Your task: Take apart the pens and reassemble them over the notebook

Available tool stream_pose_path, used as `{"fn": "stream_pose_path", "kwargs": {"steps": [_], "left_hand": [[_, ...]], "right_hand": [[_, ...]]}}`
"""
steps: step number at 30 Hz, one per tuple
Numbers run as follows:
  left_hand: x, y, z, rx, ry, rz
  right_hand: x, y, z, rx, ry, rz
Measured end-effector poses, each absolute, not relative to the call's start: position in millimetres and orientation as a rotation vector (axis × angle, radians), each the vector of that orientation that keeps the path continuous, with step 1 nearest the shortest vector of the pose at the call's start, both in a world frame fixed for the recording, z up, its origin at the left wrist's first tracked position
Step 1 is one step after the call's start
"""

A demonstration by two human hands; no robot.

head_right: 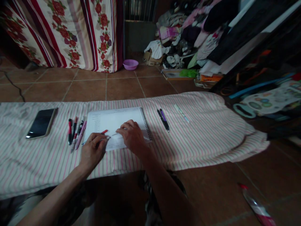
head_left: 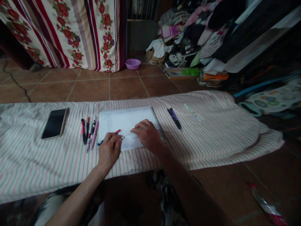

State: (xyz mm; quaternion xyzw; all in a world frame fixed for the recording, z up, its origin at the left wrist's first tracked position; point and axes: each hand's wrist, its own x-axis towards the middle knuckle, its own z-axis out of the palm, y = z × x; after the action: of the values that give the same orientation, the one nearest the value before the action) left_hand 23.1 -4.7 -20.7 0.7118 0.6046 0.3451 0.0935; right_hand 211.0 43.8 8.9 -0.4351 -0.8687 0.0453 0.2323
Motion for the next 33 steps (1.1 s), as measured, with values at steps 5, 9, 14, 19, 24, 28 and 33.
{"fn": "stream_pose_path", "kwargs": {"steps": [5, 9, 14, 19, 24, 28, 33], "left_hand": [[22.5, -4.5, -21.0, 2.045, 1.748, 1.100], [21.9, -4.5, -21.0, 2.051, 1.730, 1.109], [21.8, -4.1, -20.5, 2.053, 1.727, 1.111], [21.5, -4.0, -21.2, 2.046, 1.728, 1.114], [21.6, -4.1, -21.5, 2.036, 1.703, 1.139], [22.0, -3.9, -20.9, 2.036, 1.697, 1.144], [22.3, -3.8, -19.1, 2.038, 1.687, 1.162]], "right_hand": [[209.1, 43.0, 7.8, -1.181, -2.389, 0.097], [206.5, 41.4, 9.2, -1.185, -2.388, 0.127], [205.6, 40.4, 11.1, -1.187, -2.387, 0.155], [205.7, 40.6, 10.9, -1.193, -2.390, 0.153], [205.8, 41.1, 9.8, -1.183, -2.367, 0.167], [205.9, 41.2, 9.7, -1.170, -2.360, 0.163], [205.8, 40.7, 10.8, -1.174, -2.358, 0.167]]}}
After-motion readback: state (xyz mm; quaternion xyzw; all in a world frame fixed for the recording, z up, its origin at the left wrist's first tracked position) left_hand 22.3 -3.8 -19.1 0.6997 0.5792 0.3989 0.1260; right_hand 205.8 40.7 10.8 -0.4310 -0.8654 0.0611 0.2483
